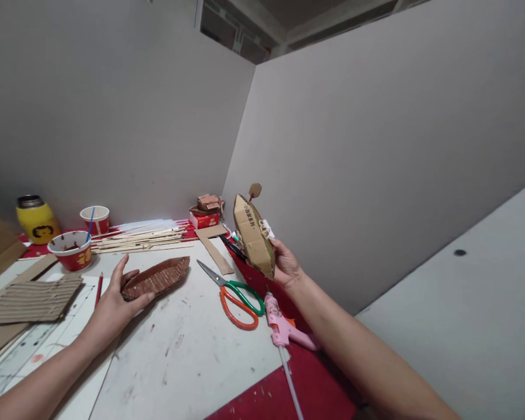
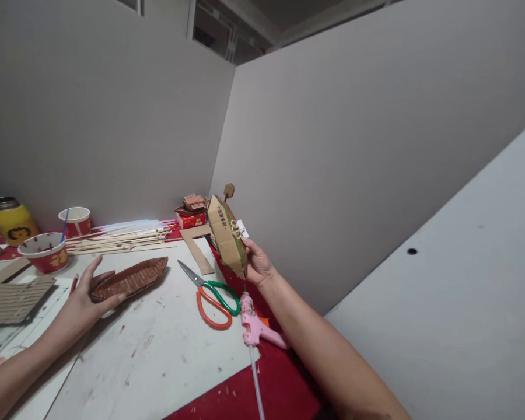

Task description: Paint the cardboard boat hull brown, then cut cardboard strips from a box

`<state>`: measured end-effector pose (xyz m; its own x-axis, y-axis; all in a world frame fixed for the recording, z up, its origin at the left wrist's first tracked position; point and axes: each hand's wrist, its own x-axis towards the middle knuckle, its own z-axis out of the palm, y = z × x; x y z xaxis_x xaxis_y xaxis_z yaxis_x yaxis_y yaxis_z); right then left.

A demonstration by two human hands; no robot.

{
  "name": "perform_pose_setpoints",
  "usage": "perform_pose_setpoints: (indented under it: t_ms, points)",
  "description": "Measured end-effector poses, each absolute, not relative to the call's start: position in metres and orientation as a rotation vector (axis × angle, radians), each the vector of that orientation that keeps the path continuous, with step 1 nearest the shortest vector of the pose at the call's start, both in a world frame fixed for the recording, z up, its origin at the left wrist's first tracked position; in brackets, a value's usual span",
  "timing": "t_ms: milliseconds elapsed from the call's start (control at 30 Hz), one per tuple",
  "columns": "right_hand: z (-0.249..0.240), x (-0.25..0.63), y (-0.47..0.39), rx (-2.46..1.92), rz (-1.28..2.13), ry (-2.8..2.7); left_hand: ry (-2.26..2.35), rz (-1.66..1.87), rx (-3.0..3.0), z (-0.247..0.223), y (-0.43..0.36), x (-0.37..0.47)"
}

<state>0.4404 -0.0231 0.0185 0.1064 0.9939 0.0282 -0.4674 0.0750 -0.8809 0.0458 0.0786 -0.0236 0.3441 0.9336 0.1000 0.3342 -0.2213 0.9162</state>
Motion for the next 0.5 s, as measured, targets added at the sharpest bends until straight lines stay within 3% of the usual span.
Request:
perform_pose_setpoints:
  t_ms: [500]
  points:
    - [0.031, 0.414, -0.029, -0.637, 1.398, -0.817, 1.143, 0.853, 1.76, -0.024, 0.079, 0.047]
